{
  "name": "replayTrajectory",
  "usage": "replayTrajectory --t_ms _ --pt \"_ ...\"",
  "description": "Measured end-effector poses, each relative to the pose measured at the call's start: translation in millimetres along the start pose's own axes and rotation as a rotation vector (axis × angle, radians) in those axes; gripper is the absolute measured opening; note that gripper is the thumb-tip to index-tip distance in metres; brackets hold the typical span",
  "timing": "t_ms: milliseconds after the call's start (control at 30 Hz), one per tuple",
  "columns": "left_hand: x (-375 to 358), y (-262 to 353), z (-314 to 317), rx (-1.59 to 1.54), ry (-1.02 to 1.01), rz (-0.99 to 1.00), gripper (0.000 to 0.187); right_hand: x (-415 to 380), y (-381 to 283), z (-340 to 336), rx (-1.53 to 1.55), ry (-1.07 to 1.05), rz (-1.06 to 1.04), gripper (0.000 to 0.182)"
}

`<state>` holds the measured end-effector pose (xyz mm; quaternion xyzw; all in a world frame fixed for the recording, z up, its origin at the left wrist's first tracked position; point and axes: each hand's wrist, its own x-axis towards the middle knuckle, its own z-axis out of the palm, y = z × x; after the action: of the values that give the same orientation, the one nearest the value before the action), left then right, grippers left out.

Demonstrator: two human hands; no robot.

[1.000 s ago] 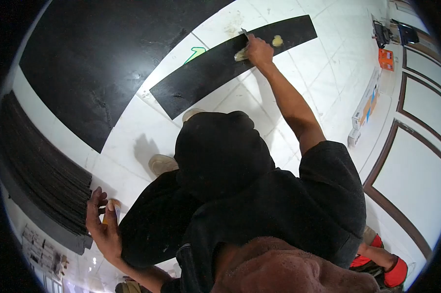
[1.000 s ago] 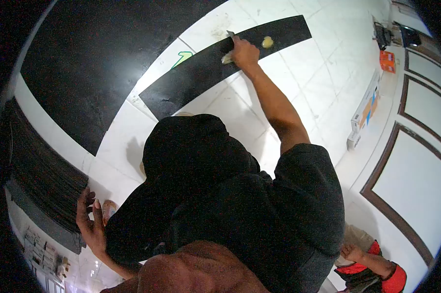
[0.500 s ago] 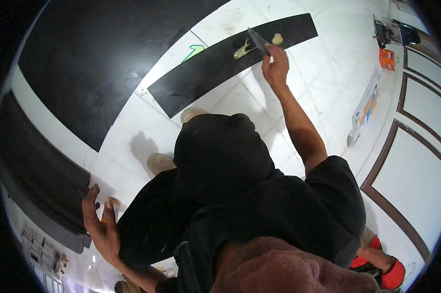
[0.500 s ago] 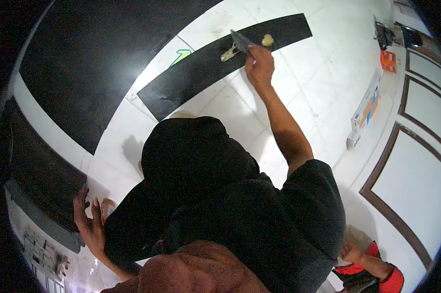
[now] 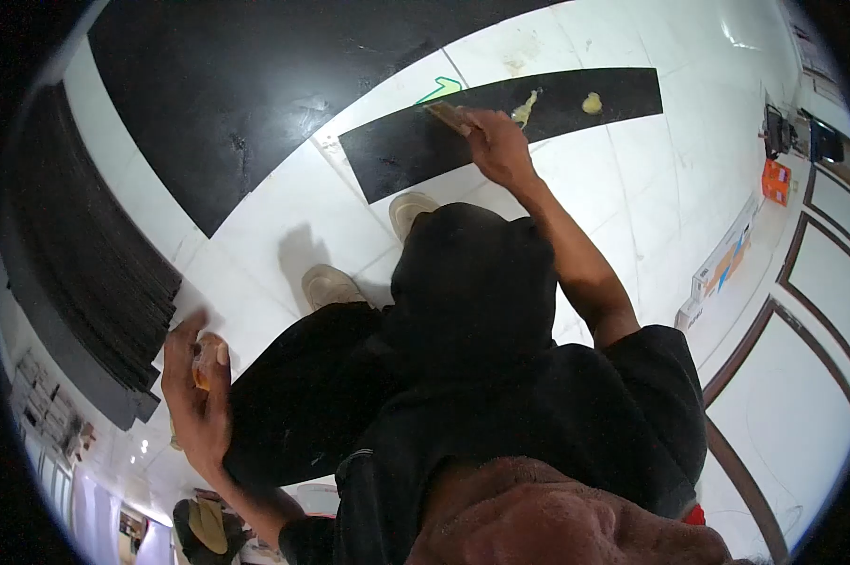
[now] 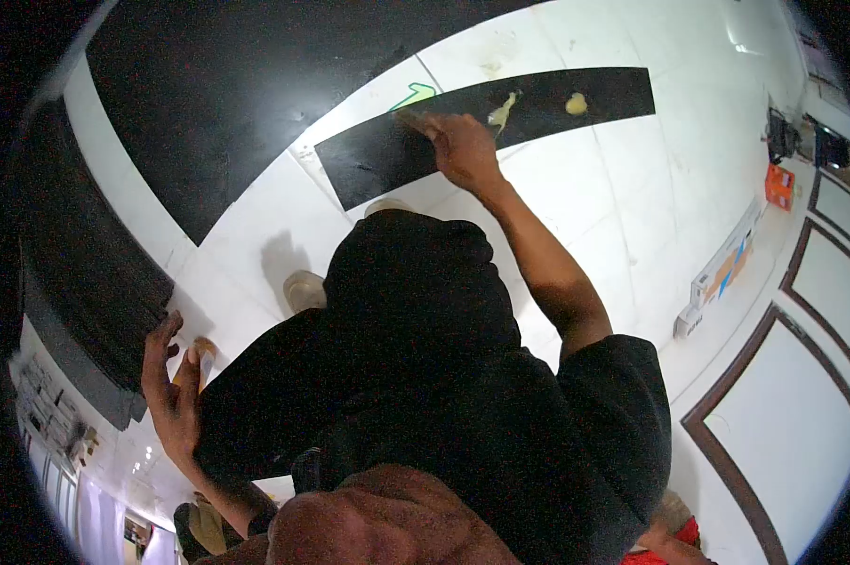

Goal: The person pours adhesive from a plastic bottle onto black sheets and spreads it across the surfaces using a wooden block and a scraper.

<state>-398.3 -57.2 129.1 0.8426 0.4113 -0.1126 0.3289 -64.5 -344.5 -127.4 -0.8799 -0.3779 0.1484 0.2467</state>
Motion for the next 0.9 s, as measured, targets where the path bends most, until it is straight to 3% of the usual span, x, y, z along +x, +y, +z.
replayTrajectory --t_ms 133,200,300,400,467,567,667,700,767,800,833,900 --pt "-2.6 -8.8 0.7 -0.074 0.017 0.068 0.032 8.9 9.8 3.8 -0.011 -0.015 0.103 0.034" --pt "-4.3 -12.2 -0.4 -0.085 0.049 0.063 0.032 5.5 18.7 18.5 0.174 0.019 0.295 0.036" --pt "-6.5 -13.9 -5.8 -0.061 0.122 0.082 0.031 2.3 33.3 42.3 0.292 0.087 0.395 0.039" --pt "-6.8 10.8 -16.1 0.046 0.181 0.123 0.032 6.7 36.2 55.8 0.402 0.155 0.356 0.045" --pt "-4.8 20.6 -19.7 0.078 0.133 0.310 0.032 13.1 35.4 63.8 0.313 0.200 0.282 0.044" --pt "12.3 26.9 -21.0 -0.005 -0.053 0.369 0.040 18.8 18.8 67.6 0.791 0.246 0.759 0.034" --pt "43.0 13.5 -14.2 -0.020 -0.199 0.313 0.043 13.9 14.5 84.6 1.021 0.338 0.963 0.026" --pt "52.0 9.4 -13.0 -0.012 -0.270 0.295 0.044 7.0 13.0 86.9 1.005 0.321 0.983 0.026" --pt "67.6 0.9 -11.6 -0.097 -0.339 0.258 0.045 -11.6 16.3 87.2 1.370 0.105 0.905 0.039" --pt "75.6 -3.1 -10.9 -0.167 -0.397 0.233 0.045 -32.5 32.8 96.8 1.354 0.099 0.923 0.039" --pt "82.5 -5.7 -10.6 -0.177 -0.411 0.226 0.045 -54.7 42.7 106.1 0.795 -0.031 0.686 0.030" --pt "94.6 -9.8 -11.8 -0.199 -0.470 0.211 0.042 -76.0 47.0 107.8 0.243 -0.170 0.428 0.022"
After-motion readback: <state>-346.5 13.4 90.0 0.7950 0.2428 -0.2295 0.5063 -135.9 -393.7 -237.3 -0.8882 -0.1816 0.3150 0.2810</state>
